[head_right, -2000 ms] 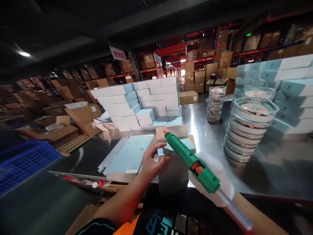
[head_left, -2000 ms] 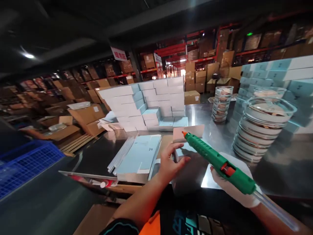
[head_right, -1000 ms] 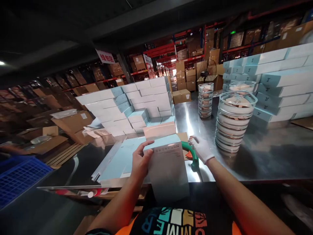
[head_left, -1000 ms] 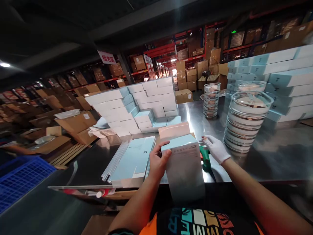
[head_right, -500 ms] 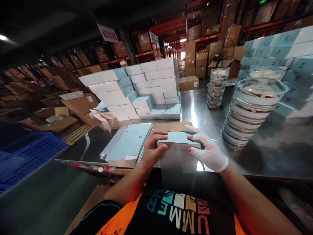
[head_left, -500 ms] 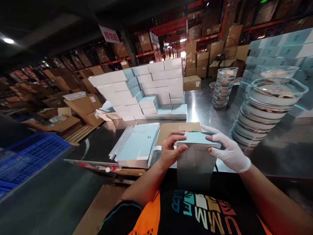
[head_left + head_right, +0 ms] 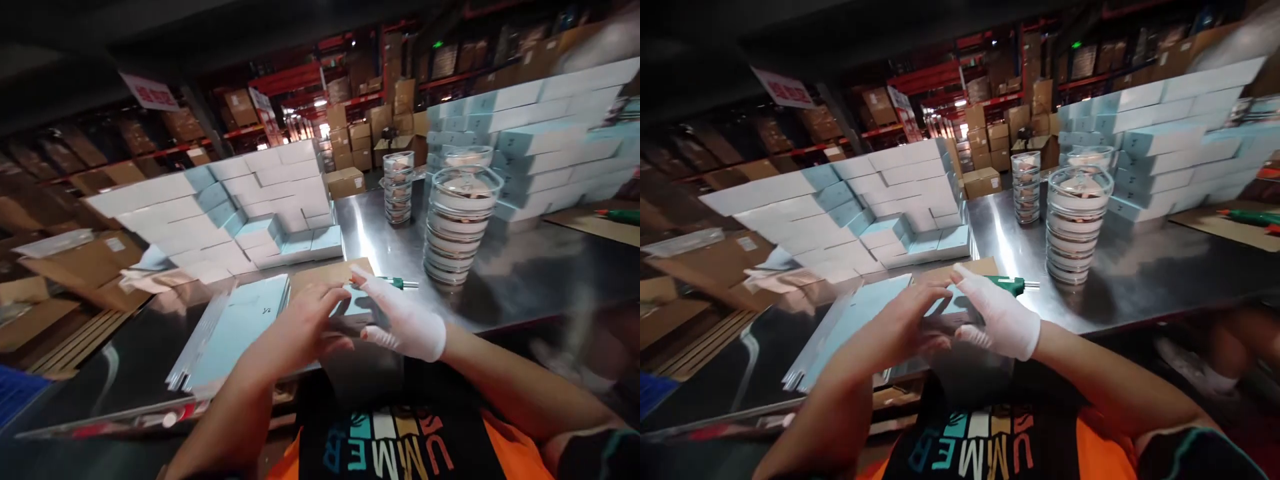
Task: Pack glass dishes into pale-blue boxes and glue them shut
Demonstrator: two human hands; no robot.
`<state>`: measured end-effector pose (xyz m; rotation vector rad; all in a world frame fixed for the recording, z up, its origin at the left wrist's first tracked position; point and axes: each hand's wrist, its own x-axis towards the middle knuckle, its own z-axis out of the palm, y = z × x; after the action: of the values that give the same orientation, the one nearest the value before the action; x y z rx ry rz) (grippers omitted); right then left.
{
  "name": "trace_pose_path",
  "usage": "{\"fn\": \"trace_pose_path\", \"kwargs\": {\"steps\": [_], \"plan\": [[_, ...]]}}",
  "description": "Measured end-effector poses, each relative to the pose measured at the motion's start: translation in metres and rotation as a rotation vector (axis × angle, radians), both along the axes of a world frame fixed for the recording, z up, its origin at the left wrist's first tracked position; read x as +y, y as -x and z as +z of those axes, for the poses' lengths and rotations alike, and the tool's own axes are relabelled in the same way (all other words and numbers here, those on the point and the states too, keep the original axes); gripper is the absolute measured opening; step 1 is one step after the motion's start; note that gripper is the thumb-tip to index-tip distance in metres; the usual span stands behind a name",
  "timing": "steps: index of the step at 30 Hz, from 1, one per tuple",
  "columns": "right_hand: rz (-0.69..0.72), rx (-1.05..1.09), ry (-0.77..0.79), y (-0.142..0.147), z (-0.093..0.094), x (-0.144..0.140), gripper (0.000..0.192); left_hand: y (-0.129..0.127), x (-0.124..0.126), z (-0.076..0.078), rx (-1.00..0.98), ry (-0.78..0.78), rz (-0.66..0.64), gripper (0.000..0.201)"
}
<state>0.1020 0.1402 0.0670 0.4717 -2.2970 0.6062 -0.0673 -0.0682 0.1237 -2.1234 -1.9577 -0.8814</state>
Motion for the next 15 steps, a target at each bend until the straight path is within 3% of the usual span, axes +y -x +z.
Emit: {"fn": "trace_pose_path", "kwargs": {"steps": [2,3,6,8,9,12,15], "plan": [[-0.079,-0.016,-0.084,-0.005,0.018,0.018,0.099,0.003,-0.005,0.011,0.007,0.041,0.049,0.056],[-0.189,0.008,-0.113,-0.009,0.031,0.035,0.095,0.008,-0.008,0.012,-0.025,0.008,0.096,0.059],[-0.755,0.153,-0.165,-0.028,0.073,0.111,0.076,0.034,-0.017,0.003,-0.296,-0.304,0.355,0.082],[-1.129,0.083,-0.151,-0.036,0.095,0.167,0.071,0.052,-0.020,-0.013,-0.576,-0.516,0.506,0.109],[-1.210,-0.010,-0.152,-0.038,0.103,0.192,0.059,0.059,-0.019,-0.024,-0.721,-0.568,0.529,0.120],[-1.212,-0.128,-0.196,-0.035,0.115,0.240,0.022,0.064,-0.010,-0.059,-1.050,-0.541,0.484,0.126],[-1.205,-0.039,-0.241,-0.027,0.118,0.252,0.013,0.056,0.001,-0.092,-1.150,-0.478,0.472,0.113]]}}
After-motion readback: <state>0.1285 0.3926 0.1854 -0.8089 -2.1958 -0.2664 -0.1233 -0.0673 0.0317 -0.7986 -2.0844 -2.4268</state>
